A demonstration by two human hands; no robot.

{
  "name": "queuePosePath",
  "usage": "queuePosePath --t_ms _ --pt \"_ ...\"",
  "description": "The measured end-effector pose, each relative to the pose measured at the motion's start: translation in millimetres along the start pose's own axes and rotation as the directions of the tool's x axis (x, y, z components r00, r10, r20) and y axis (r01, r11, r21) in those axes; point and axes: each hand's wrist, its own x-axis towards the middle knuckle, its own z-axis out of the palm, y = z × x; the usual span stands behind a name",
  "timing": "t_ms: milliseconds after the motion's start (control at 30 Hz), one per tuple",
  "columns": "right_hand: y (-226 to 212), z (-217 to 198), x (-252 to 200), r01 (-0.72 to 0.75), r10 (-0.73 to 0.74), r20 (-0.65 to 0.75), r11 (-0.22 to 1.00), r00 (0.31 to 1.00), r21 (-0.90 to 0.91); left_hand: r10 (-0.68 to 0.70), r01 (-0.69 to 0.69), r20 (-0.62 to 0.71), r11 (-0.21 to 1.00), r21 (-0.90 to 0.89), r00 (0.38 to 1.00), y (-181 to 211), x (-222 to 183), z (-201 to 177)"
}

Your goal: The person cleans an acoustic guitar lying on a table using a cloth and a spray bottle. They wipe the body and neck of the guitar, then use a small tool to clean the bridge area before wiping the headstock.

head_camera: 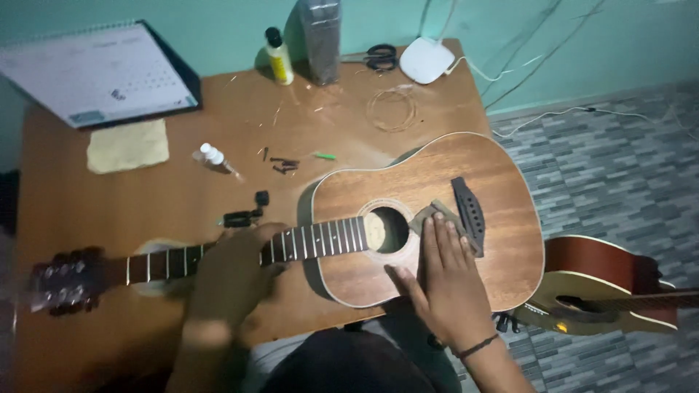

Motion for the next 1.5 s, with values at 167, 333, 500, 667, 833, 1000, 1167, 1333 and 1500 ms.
queuePosePath --t_ms 167,333,500,667,833,1000,1167,1333,1500 --pt "-40.9 42.4 -46.9 0.011 -0.041 0.364 0.996 0.930 0.085 0.099 -0.102 -0.055 0.993 -0.056 0.994 -1.7 -1.9 -3.5" --pt "-59.0 31.7 -12.9 0.242 -0.263 0.139 0.958 0.955 0.153 0.133 -0.134 -0.104 0.991 0.003 0.986 -5.5 0.0 1.7" --pt "-15.6 16.8 -17.2 0.276 -0.284 0.091 0.957 0.955 0.094 0.068 -0.068 -0.064 0.998 0.002 0.996 -3.7 2.7 -0.9" --pt "20.1 3.8 15.9 0.090 -0.083 0.097 0.993 0.992 -0.070 0.151 -0.149 -0.132 0.989 0.022 0.980 -26.1 10.3 19.9" --pt "25.4 20.3 67.0 0.163 -0.169 0.149 0.985 0.974 0.052 0.206 -0.208 -0.189 0.978 0.012 0.960 -25.3 8.9 22.3" --pt "-10.4 1.9 108.6 0.326 -0.420 0.317 0.893 0.850 0.310 0.189 -0.191 -0.248 0.981 0.015 0.950 -27.9 11.8 28.0" --pt "2.1 3.8 143.8 0.335 -0.409 0.375 0.909 0.832 0.247 0.323 -0.382 -0.377 0.920 -0.089 0.868 -40.7 13.9 39.4" --pt "-33.4 7.4 127.9 0.455 -0.562 0.252 0.807 0.788 0.376 0.325 -0.378 -0.441 0.925 -0.036 0.837 -38.8 17.0 42.7" --pt "-33.9 -1.3 138.4 0.298 -0.385 0.408 0.918 0.828 0.260 0.291 -0.325 -0.375 0.945 -0.028 0.880 -39.0 17.1 44.6"
